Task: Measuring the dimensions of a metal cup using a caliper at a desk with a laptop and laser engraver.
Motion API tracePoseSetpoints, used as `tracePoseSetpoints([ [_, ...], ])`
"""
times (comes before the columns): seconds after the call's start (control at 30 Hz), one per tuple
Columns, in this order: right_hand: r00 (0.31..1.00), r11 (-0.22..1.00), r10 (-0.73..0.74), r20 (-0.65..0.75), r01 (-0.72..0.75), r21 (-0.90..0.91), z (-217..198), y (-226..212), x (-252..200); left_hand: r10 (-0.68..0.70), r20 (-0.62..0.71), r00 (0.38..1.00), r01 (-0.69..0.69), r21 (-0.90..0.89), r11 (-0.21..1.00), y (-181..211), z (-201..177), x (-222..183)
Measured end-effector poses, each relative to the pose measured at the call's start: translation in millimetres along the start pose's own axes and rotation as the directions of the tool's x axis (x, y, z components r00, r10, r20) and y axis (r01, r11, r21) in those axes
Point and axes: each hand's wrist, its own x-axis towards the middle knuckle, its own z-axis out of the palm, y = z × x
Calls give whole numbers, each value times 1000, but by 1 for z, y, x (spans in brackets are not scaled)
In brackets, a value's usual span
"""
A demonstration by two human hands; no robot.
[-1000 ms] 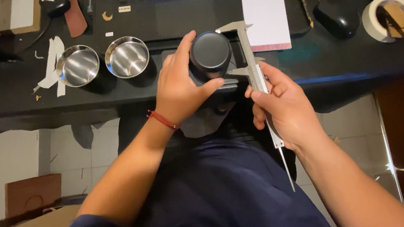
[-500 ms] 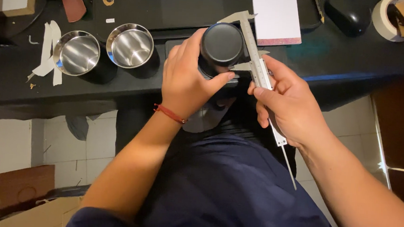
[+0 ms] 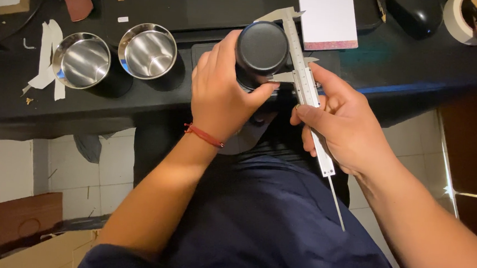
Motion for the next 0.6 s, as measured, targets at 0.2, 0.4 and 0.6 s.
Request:
tracePoseSetpoints([
  [0.2, 1000, 1000, 7, -4, -7, 24, -6, 5, 1, 33, 4, 999, -33, 32, 999, 1, -2, 2],
  [0.4, 1000, 995, 3, 20, -5, 102, -10, 6, 3, 89, 106, 990, -74, -139, 987, 0, -16, 9],
  [0.6, 994, 994, 101, -27, -100, 44, -8, -7, 1, 153, 208, 966, -75, -340, 937, -1, -22, 15],
])
